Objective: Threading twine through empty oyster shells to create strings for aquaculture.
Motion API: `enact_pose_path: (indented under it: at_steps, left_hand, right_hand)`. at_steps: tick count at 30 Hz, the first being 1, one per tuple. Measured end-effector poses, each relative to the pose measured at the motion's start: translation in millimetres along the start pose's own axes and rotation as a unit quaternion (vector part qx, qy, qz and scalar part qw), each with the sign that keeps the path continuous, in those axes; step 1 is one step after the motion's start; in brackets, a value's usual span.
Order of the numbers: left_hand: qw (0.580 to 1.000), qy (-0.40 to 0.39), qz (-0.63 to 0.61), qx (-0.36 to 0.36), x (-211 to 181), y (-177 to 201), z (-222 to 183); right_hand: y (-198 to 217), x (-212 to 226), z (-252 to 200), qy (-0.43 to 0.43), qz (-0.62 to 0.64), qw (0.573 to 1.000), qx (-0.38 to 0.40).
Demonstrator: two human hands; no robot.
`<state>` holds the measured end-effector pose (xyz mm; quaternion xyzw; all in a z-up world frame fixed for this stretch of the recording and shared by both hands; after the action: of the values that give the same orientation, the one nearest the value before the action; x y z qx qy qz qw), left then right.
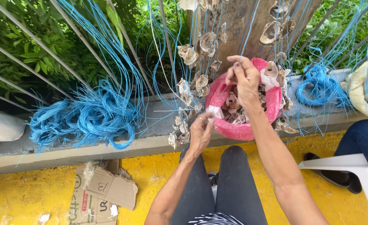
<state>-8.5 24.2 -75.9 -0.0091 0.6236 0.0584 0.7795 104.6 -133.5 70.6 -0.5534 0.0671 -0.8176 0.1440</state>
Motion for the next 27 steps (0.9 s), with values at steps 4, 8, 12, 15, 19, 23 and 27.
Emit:
enact_pose_path:
  at_steps: [4,8,12,15,19,23,27]
  left_hand:
    - [0.994,-0.097,-0.039,-0.022,-89,-24,11]
    - [0.989,-0.021,-0.088,0.116,-65,-87,6]
    - [0.968,-0.057,-0.004,0.243,-56,-119,-5]
    - [0.942,-0.028,-0.021,0.335,-35,-120,15]
    - [0.93,0.07,-0.034,0.359,-13,-99,77]
    - [0.912,0.086,0.04,0.4,-21,-78,122]
    - [0.92,0.014,0.171,0.353,-18,-61,152]
  right_hand:
    - [18,26,-34,0.016,0.033,0.999,0.001]
    - [42,32,-66,-0.046,0.109,0.993,0.013]
    - [90,47,-99,-0.07,0.098,0.992,-0.03]
    - [110,75,-117,-0.066,0.171,0.983,-0.03]
    - [132,102,-139,-0.048,0.16,0.985,-0.047]
    - [158,118,-163,-0.005,0.12,0.992,-0.043]
    - [189,117,-190,0.01,0.024,0.997,-0.067]
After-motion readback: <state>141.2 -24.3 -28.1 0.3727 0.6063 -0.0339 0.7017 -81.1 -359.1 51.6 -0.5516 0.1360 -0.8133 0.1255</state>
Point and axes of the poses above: each hand's wrist, its own z-axis towards the middle knuckle, its own y-axis out of the back of the hand, x = y × z, the point moved 7 cm from there along z, towards the middle knuckle, and after that the axes turned 3 degrees about -z, right-handed, at the moved point
